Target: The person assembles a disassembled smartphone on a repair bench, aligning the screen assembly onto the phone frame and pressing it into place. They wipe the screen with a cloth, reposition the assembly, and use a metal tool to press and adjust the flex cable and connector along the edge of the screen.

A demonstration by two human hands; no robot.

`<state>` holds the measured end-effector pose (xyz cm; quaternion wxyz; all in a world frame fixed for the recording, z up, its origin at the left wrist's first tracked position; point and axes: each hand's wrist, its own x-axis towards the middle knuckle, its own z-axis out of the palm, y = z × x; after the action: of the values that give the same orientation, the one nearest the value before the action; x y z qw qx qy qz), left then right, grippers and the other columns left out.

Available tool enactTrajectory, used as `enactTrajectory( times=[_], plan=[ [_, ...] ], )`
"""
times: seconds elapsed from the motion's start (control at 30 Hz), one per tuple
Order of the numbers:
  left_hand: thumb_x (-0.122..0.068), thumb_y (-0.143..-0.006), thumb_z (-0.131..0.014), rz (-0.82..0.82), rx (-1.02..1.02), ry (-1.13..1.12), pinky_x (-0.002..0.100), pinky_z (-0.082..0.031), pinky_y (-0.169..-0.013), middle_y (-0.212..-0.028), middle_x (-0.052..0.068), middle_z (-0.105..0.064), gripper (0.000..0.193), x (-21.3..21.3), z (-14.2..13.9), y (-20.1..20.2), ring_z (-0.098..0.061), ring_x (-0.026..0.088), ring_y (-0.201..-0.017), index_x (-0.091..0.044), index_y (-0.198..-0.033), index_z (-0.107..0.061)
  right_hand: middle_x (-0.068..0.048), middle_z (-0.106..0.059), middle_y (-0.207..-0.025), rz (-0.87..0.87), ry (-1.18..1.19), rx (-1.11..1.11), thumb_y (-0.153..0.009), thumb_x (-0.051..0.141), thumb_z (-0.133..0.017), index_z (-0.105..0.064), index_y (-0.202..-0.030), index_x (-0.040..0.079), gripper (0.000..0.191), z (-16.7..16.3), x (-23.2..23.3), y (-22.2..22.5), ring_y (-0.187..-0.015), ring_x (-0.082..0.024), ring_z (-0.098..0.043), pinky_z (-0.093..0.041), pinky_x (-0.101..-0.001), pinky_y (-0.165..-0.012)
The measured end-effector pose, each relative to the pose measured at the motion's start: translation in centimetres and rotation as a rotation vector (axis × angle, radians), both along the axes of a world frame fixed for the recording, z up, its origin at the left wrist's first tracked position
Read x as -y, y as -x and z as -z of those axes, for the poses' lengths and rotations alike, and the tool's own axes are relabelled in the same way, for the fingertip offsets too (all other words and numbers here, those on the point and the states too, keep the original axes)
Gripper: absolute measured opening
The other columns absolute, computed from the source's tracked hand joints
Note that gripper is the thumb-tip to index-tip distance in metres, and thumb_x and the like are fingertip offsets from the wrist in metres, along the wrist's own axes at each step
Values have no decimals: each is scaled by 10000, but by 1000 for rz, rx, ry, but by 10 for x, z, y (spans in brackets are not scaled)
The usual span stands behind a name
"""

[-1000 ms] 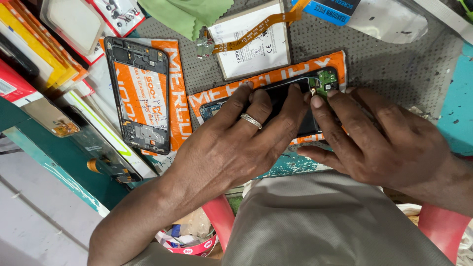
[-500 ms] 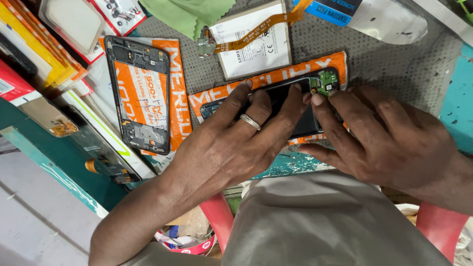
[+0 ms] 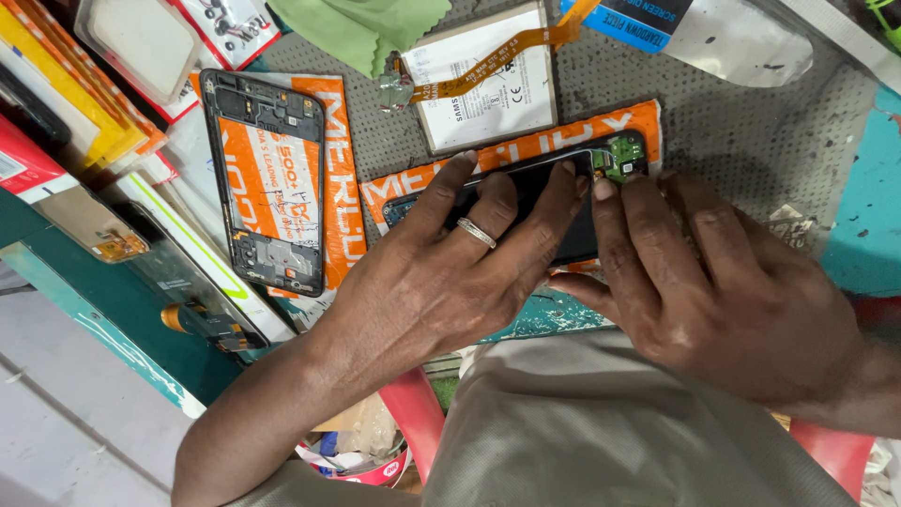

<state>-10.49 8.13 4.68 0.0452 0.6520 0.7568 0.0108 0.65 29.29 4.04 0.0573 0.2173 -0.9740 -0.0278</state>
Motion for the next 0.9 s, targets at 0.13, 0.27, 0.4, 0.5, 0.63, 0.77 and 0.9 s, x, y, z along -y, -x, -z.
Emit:
enactTrajectory(
  times=[0.13, 0.27, 0.4, 0.5, 0.63, 0.77, 0.9],
  plan=[
    [-270, -977, -610, 2, -17, 2, 404, -506, -1071, -1498, 59, -532, 469, 0, 0, 1, -559, 232, -1205, -50, -1377, -714, -128, -704, -1071, 21, 55, 50, -918, 533, -653, -766, -1145, -20, 609, -2, -2, 2, -912, -237, -689, -581, -278, -675],
    [-278, -978, -599, 7, -18, 12, 410, -510, -1040, -1491, 56, -530, 492, -1, -1, 2, -561, 233, -1197, -54, -1407, -687, -100, -681, -1082, 62, 61, 64, -903, 555, -682, -756, -1161, 34, 586, -3, -4, 0, -885, -211, -671, -564, -280, -644],
    [-301, -960, -594, 2, -35, 17, 401, -515, -1027, -1468, 38, -525, 543, -2, -2, 2, -561, 205, -1160, -90, -1457, -644, -108, -677, -1081, 43, 49, 39, -912, 573, -667, -748, -1193, 34, 614, 1, -5, -2, -900, -228, -684, -574, -283, -651],
    [-308, -981, -587, 15, -44, 42, 424, -517, -1054, -1497, 46, -517, 531, -1, -2, 0, -562, 219, -1190, -64, -1450, -632, -113, -679, -1083, 36, 60, 29, -900, 576, -637, -744, -1201, 32, 631, 4, -7, -4, -908, -241, -696, -578, -289, -653],
    [-309, -1013, -587, 1, -56, 26, 429, -518, -1058, -1502, 50, -508, 539, -1, 0, -1, -551, 222, -1189, -67, -1493, -624, -124, -679, -1087, 24, 82, 14, -892, 579, -645, -741, -1209, 30, 642, 9, -10, -7, -908, -253, -697, -578, -292, -658],
    [-334, -959, -597, -12, -77, 28, 401, -527, -1008, -1451, 15, -512, 550, -1, 0, -1, -552, 189, -1144, -127, -1468, -626, -130, -675, -1081, 17, 98, 8, -883, 584, -650, -739, -1208, 25, 652, 11, -11, -8, -906, -263, -694, -583, -296, -665],
    [-338, -1002, -606, -12, -24, 48, 433, -525, -1052, -1508, 33, -503, 537, -1, -2, -1, -553, 217, -1211, -81, -1473, -620, -142, -675, -1082, 15, 135, 31, -880, 566, -668, -736, -1207, 19, 641, 11, -12, -8, -913, -281, -701, -598, -315, -684]
  ],
)
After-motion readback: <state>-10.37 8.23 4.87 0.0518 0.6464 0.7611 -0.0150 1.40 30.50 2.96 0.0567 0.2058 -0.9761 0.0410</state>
